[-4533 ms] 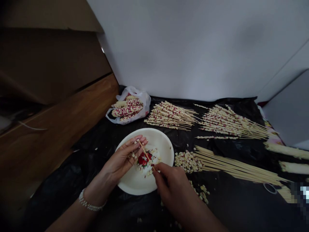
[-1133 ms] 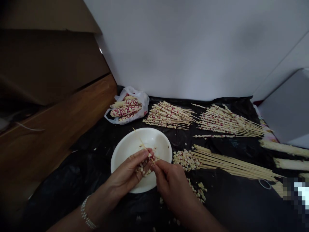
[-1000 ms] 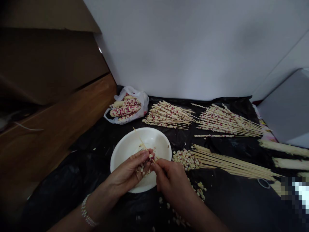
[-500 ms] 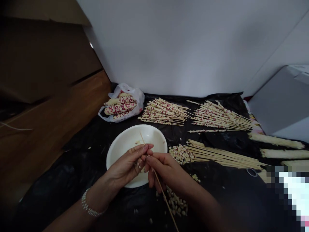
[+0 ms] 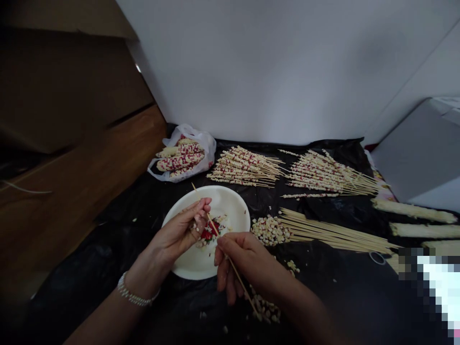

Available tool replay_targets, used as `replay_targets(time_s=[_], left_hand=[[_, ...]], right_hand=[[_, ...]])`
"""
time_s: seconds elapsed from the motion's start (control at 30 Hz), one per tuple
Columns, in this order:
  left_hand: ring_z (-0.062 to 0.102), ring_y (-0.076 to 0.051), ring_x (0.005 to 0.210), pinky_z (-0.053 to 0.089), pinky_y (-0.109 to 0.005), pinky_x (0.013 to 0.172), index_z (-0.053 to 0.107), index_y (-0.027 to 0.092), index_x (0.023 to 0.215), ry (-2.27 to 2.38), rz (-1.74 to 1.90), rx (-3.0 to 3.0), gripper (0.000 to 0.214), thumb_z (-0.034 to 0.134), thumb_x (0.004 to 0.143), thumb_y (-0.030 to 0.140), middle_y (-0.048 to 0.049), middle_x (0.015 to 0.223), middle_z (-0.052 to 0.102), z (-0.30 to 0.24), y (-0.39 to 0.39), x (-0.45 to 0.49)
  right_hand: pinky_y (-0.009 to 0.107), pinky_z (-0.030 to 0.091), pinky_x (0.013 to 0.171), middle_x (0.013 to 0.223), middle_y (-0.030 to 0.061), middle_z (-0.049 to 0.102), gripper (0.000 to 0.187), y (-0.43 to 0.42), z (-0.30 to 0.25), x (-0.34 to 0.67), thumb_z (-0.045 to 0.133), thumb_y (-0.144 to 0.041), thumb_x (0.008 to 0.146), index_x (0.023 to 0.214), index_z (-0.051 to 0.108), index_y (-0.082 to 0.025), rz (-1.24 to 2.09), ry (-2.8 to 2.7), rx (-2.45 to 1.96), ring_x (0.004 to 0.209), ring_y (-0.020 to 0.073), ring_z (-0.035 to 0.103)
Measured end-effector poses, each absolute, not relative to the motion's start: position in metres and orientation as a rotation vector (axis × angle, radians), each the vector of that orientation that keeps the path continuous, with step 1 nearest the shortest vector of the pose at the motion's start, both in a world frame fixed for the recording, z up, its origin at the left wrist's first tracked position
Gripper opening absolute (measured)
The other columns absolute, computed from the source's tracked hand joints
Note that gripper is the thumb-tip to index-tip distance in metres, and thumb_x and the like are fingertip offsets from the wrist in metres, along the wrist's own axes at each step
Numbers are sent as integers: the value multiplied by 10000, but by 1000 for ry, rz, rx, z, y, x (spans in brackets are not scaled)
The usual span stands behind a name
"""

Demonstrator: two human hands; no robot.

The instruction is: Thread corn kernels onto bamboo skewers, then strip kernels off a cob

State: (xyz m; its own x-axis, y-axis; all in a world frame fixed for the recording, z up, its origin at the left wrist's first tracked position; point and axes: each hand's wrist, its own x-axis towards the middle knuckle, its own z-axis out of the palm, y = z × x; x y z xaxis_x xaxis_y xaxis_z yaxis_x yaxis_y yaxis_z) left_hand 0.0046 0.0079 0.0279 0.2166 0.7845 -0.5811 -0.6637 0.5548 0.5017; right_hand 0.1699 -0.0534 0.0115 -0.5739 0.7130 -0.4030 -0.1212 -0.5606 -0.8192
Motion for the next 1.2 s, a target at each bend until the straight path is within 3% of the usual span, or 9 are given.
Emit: replay_targets(time_s=[0.2, 0.33, 0.47, 0.6, 0.73, 0.83, 0.97, 1.1, 1.2], left_hand=[[545, -5, 479, 466, -54, 467, 648, 64, 877, 894, 1090, 44, 193, 462, 925, 51, -30, 713, 637, 33, 18, -9], [594, -32, 550, 488, -88, 517, 670, 64, 951, 895, 975, 170, 147, 535, 893, 65, -54, 796, 672, 27, 7, -2], [675, -185, 941, 545, -294, 836, 638, 69, 1149, 831, 835, 276, 361, 460, 956, 317, -176, 1111, 673, 19, -1, 0], [555, -237, 1207, 442, -332, 986, 676, 141, 1147, 927, 833, 715, 424, 480, 924, 444, -144, 1245, 645, 19, -1, -13], [558, -217, 1207, 352, -337, 1056, 673, 212, 1179, 1063, 832, 1196, 328, 554, 896, 327, -92, 1161, 707, 21, 3, -26], [608, -217, 1129, 360, -362, 1043, 606, 245, 1275, 1157, 849, 1435, 414, 583, 862, 235, -79, 1107, 728, 12, 7, -31], [520, -253, 1244, 263, -409, 1109, 689, 243, 1155, 1241, 756, 1762, 331, 551, 855, 219, -81, 1263, 653, -11, 10, -32], [332, -284, 1397, 168, -456, 1142, 599, 225, 1285, 1245, 576, 1963, 412, 530, 884, 285, -121, 1465, 465, -27, 6, -28], [281, -302, 1420, 148, -498, 1136, 548, 235, 1333, 1131, 426, 2040, 451, 525, 890, 317, -132, 1493, 421, -28, 4, -22]], right_hand=[[155, 323, 357, 550, -9, 645, 355, -54, 11, 173, 445, -439, 938, 752, 582, -170, 2230, -1144, -968, 379, 64, 550], [160, 333, 374, 567, -23, 644, 293, -52, 9, 173, 518, -454, 908, 898, 615, -178, 2112, -1185, -1009, 380, 63, 525], [163, 301, 369, 503, -44, 601, 304, -49, 10, 176, 493, -469, 926, 939, 620, -193, 1944, -1166, -1093, 346, 53, 460], [165, 284, 363, 498, -47, 598, 336, -46, 15, 181, 484, -484, 928, 1016, 633, -196, 1912, -1194, -1134, 338, 53, 448], [166, 297, 356, 487, -53, 588, 364, -45, 18, 182, 502, -506, 907, 1024, 633, -186, 1886, -1236, -1167, 327, 53, 444], [167, 267, 337, 479, -55, 579, 369, -44, 16, 181, 489, -503, 912, 1029, 629, -182, 1867, -1284, -1210, 310, 53, 433], [174, 247, 326, 486, -52, 576, 359, -42, 12, 182, 464, -484, 929, 1031, 619, -177, 1841, -1341, -1258, 296, 51, 415], [176, 240, 329, 492, -51, 571, 334, -39, 11, 183, 460, -468, 930, 1000, 606, -176, 1834, -1334, -1279, 300, 46, 404], [175, 231, 327, 487, -56, 568, 340, -38, 9, 183, 464, -487, 919, 979, 595, -180, 1821, -1339, -1283, 301, 50, 407]])
